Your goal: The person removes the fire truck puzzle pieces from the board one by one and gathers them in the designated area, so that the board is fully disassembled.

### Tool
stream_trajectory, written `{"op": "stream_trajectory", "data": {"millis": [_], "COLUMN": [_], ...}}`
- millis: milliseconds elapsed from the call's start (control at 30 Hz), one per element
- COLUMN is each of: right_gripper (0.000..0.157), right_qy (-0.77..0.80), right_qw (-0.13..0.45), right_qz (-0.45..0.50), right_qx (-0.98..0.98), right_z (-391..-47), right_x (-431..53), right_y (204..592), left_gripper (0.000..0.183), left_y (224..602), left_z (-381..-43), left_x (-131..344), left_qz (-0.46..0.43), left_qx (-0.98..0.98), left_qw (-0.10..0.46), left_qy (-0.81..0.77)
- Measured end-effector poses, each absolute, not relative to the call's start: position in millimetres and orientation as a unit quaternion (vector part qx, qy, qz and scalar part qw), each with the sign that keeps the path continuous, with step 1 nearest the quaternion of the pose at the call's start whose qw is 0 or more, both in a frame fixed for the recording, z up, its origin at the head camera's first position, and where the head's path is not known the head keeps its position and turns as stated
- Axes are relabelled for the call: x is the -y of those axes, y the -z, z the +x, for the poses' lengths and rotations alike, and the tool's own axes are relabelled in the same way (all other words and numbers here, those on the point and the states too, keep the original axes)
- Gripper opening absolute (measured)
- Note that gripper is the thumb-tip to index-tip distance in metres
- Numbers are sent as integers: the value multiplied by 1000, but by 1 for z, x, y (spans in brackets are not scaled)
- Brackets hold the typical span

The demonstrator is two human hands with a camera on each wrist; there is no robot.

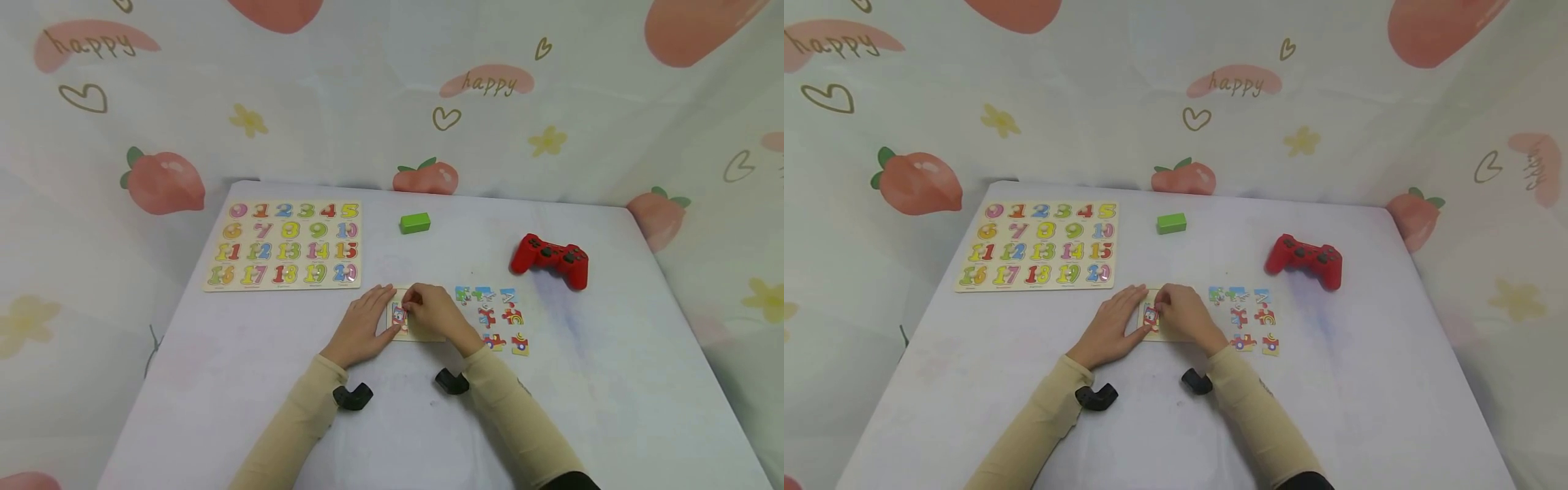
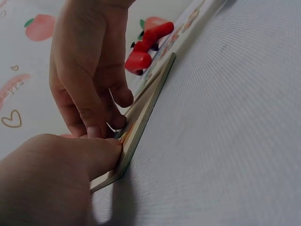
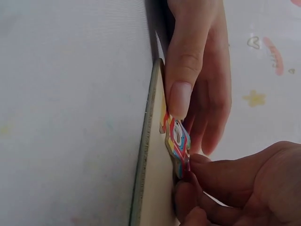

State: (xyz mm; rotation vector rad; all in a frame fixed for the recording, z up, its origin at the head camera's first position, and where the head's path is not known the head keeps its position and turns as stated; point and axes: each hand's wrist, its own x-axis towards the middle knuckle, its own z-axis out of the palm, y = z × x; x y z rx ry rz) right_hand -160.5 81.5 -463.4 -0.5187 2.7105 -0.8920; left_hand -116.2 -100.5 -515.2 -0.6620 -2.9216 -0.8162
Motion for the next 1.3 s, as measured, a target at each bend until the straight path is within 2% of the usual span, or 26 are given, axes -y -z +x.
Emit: {"op": "stream_trajectory", "data": {"millis": [267,700,1033,1300], "right_gripper": [5,8,7,7], "right_qy": [317,324,314,324], "right_qw": [152,170,179,196], "right_qz": [-164,-166,-164,-160], "right_qx": [-922,-916,-918,-911], "right_z": [-167,-173,-177,-178], "right_x": [-81,-80,-80,-80], "right_y": [461,459,458,456], "left_gripper": [66,68,69,69], "left_y": [514,512,514,513], "left_z": [-115,-116,-117,-117], "left_x": [100,101,101,100], "left_qz": [-213,-206,-213,-204], "left_qx": [940,941,939,940], "left_qw": [21,-1,18,5], "left_qy": [265,267,269,273]}}
